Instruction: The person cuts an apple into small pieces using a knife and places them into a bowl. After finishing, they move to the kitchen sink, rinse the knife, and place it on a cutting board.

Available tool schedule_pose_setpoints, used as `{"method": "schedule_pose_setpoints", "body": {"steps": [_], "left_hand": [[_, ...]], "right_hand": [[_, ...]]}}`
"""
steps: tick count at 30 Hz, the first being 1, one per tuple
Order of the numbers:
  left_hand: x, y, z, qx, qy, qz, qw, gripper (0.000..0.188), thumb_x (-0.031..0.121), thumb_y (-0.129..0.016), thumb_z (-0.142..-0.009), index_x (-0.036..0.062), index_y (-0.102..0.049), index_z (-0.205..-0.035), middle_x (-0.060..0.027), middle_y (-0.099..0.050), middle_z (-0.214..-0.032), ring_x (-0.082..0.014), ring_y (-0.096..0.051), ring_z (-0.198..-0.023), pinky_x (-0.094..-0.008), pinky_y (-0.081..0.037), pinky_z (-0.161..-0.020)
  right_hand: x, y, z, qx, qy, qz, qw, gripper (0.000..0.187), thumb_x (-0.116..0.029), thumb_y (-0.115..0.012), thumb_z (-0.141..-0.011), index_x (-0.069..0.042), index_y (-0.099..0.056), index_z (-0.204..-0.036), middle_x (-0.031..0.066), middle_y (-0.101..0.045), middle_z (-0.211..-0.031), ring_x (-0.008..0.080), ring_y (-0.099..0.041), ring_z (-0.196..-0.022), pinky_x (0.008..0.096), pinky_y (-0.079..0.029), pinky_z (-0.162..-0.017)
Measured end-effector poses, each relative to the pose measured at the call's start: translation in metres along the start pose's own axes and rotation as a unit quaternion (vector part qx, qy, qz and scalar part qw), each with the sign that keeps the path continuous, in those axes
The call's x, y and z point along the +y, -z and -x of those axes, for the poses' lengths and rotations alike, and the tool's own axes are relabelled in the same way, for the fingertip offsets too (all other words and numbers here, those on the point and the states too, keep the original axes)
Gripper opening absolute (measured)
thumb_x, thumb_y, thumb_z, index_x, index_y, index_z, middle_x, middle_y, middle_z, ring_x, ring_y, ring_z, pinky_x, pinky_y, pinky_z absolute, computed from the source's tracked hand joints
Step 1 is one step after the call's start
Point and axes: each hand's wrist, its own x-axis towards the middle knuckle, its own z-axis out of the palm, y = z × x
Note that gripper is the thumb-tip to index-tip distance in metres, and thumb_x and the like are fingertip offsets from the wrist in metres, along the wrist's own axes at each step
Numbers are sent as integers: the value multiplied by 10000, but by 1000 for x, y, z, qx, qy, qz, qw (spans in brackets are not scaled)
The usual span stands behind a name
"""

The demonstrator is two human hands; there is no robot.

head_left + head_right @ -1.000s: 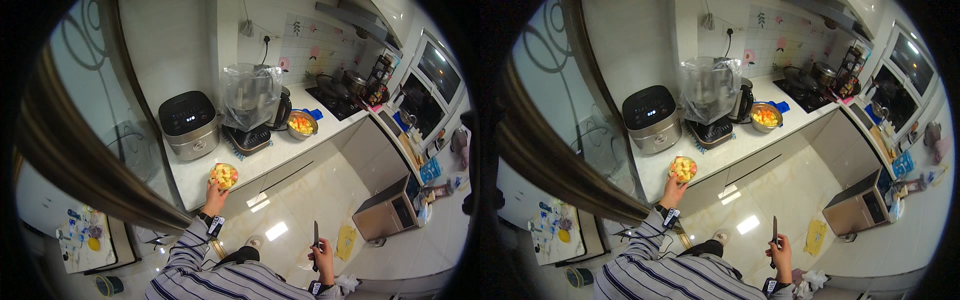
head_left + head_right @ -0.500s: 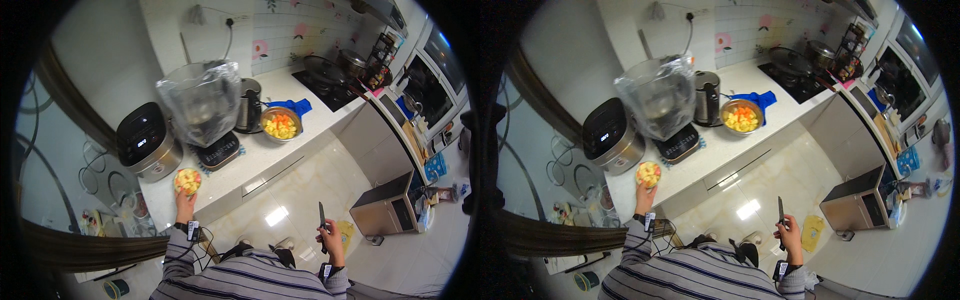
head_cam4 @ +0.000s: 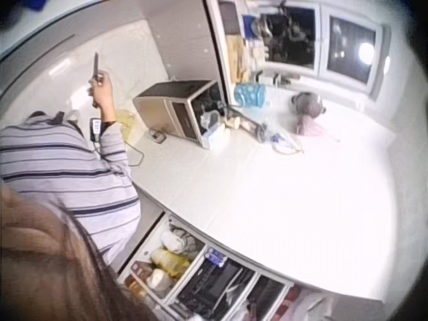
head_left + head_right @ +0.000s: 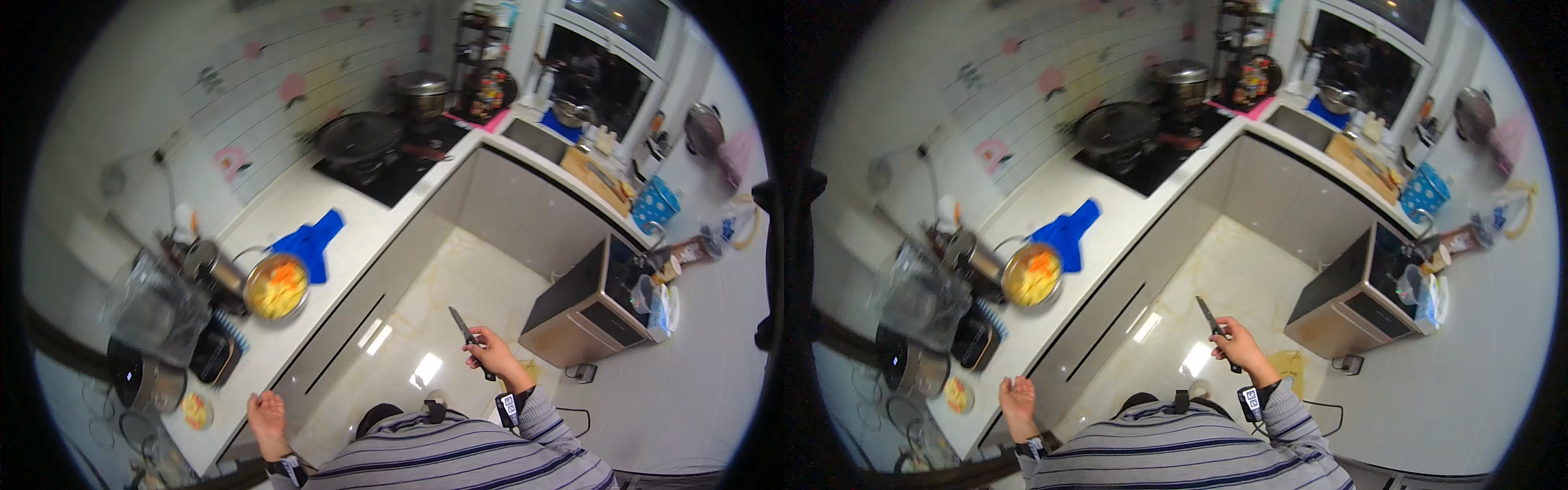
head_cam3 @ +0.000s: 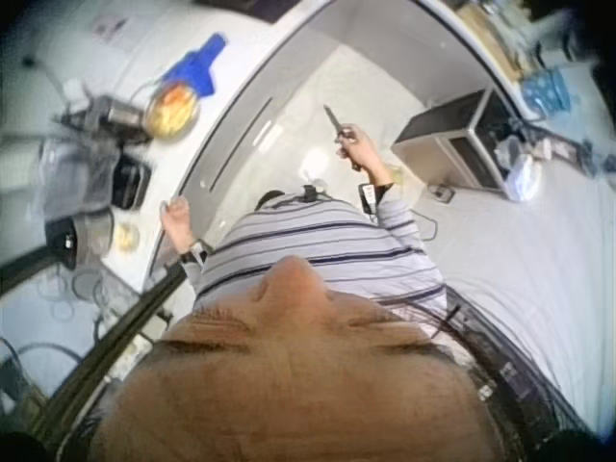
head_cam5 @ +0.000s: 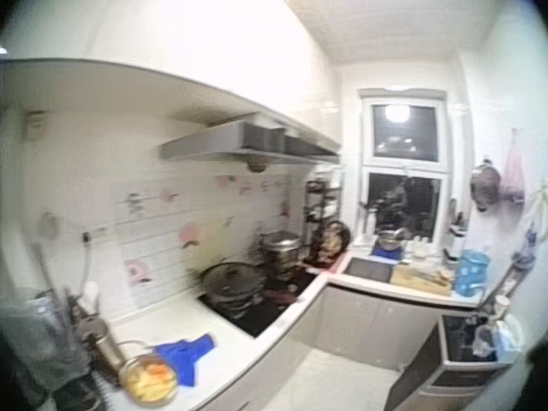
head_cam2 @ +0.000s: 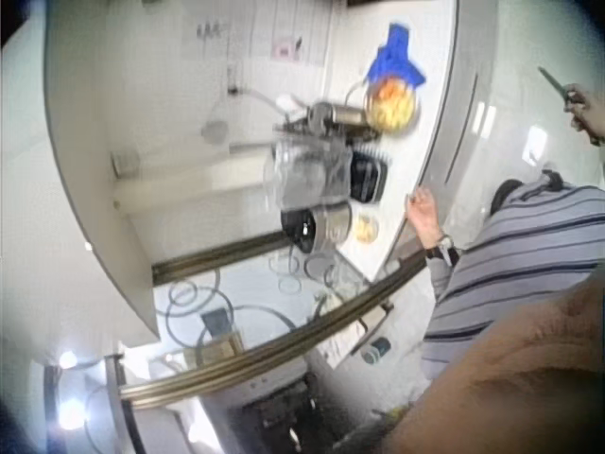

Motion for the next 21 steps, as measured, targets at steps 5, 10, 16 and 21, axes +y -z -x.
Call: {"method": "schedule_pose_setpoints", "body": {"steps": [5, 10, 16, 21], "left_hand": [[-138, -185, 66, -251, 153, -78, 953, 269, 120, -566, -916, 90, -559, -1184, -67, -622, -1124, -209, -589, -991, -368, -499, -836], [-246, -320, 70, -326, 220, -174, 903, 292, 104, -568, -899, 83, -549, -1189, -72, -621, -1119, -209, -589, -977, -350, -495, -788], [-378, -464, 36, -369, 320, -200, 849, 266, 104, -560, -900, 79, -534, -1163, -75, -602, -1100, -205, -576, -938, -344, -492, -769], [-481, -590, 24, -402, 375, -238, 801, 263, 115, -563, -905, 79, -528, -1163, -73, -595, -1079, -198, -574, -915, -336, -495, -768]], "right_hand": [[-35, 89, -52, 27, -6, -27, 999, 442, -10, -510, -913, -26, -381, -1335, 110, -597, -1060, 165, -645, -717, 278, -552, -617], [-70, 166, -118, 45, 11, -67, 997, 571, 55, -428, -878, -19, -298, -1429, 115, -552, -1167, 182, -644, -811, 283, -556, -665], [-127, 264, -177, 105, 45, -88, 989, 659, 66, -424, -884, -23, -199, -1496, 125, -550, -1229, 181, -648, -877, 278, -556, -720], [-162, 345, -215, 185, 108, -133, 968, 654, 85, -443, -924, -51, -158, -1497, 166, -526, -1321, 238, -656, -1005, 282, -552, -770]]}}
